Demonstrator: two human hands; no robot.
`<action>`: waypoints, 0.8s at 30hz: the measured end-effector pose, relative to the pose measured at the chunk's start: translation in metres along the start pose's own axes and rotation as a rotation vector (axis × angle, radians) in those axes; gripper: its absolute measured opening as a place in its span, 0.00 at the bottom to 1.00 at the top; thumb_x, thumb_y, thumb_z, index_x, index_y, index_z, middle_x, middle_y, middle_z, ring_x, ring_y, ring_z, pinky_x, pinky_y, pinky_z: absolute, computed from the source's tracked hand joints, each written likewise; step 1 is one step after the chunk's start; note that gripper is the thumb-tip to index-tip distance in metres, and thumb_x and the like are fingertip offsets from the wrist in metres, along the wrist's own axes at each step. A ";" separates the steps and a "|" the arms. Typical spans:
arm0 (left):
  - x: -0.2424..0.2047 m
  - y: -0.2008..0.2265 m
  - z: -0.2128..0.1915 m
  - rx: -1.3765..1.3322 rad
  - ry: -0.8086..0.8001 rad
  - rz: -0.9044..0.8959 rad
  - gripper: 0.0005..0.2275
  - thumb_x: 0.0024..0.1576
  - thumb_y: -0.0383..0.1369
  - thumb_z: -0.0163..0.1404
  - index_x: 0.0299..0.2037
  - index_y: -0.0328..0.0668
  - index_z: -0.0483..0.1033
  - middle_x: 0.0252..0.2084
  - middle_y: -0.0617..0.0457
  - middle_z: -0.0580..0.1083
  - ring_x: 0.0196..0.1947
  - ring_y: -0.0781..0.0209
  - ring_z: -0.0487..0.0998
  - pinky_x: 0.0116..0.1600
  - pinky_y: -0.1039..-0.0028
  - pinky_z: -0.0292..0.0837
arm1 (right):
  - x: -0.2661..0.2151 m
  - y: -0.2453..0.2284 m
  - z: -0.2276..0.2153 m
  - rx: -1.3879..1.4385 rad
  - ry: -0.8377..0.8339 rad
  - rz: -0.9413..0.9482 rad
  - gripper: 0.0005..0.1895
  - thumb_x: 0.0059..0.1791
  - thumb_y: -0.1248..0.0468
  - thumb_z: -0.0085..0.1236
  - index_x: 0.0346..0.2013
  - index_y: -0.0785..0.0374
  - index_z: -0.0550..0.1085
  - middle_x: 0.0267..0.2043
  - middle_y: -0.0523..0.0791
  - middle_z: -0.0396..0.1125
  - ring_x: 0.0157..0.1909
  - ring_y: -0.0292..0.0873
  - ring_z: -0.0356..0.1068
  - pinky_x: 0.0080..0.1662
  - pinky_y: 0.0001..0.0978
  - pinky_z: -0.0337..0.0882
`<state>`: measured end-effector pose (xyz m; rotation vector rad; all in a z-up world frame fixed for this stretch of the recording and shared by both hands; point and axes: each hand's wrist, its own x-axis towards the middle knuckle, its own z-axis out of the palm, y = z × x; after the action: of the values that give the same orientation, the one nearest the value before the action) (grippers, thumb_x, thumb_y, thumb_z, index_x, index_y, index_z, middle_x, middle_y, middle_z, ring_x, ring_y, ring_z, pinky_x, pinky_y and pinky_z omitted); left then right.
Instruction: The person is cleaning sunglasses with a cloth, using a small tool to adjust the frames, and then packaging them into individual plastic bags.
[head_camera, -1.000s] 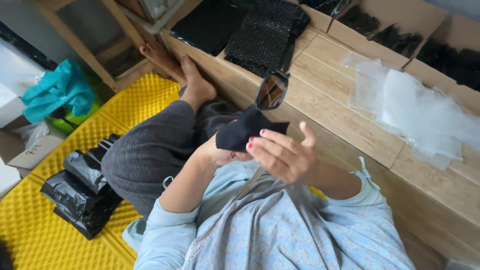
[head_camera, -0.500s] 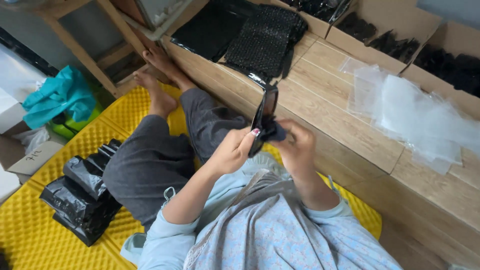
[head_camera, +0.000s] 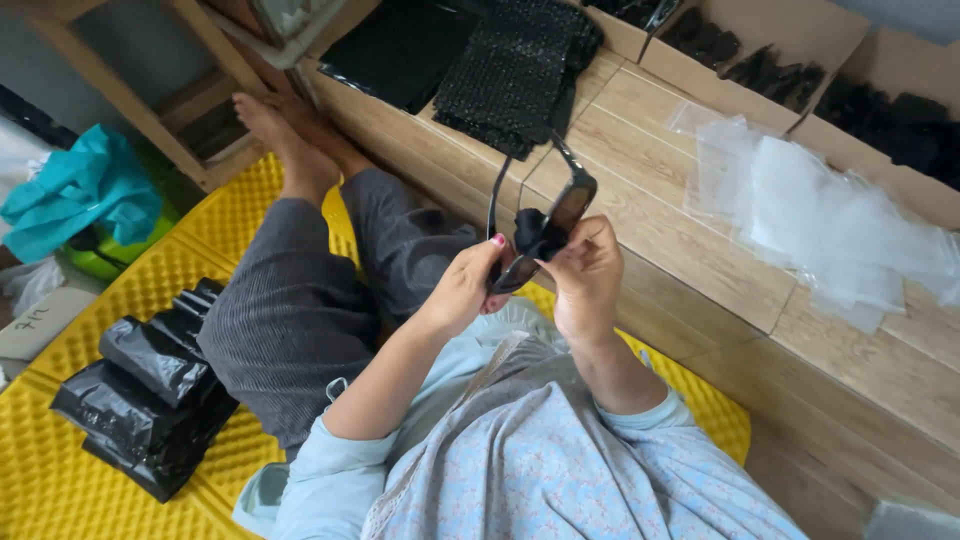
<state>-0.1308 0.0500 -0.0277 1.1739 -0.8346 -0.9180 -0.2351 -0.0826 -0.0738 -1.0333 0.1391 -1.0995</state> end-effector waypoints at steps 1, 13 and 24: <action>-0.001 0.003 0.004 -0.067 0.005 -0.030 0.23 0.71 0.44 0.34 0.26 0.40 0.68 0.10 0.52 0.58 0.09 0.65 0.60 0.16 0.82 0.55 | -0.002 -0.004 0.000 -0.086 0.012 -0.018 0.24 0.40 0.73 0.73 0.34 0.58 0.62 0.37 0.45 0.70 0.40 0.37 0.75 0.44 0.25 0.76; 0.003 0.007 -0.021 -0.583 -0.139 -0.288 0.23 0.68 0.44 0.41 0.20 0.43 0.61 0.10 0.57 0.50 0.08 0.70 0.50 0.15 0.84 0.45 | 0.062 -0.079 0.011 -0.559 0.113 -0.613 0.20 0.47 0.70 0.67 0.50 0.72 0.69 0.45 0.52 0.66 0.46 0.44 0.73 0.49 0.31 0.75; 0.082 -0.017 -0.075 -0.719 -0.420 -0.193 0.25 0.69 0.44 0.39 0.18 0.43 0.60 0.10 0.57 0.53 0.07 0.71 0.50 0.14 0.85 0.47 | 0.136 -0.058 0.068 -1.227 -0.687 -1.024 0.32 0.60 0.46 0.27 0.59 0.58 0.77 0.62 0.44 0.73 0.66 0.55 0.69 0.68 0.65 0.51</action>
<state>-0.0322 0.0014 -0.0532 0.4392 -0.6312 -1.4996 -0.1684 -0.1512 0.0581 -2.7233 -0.3765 -1.4754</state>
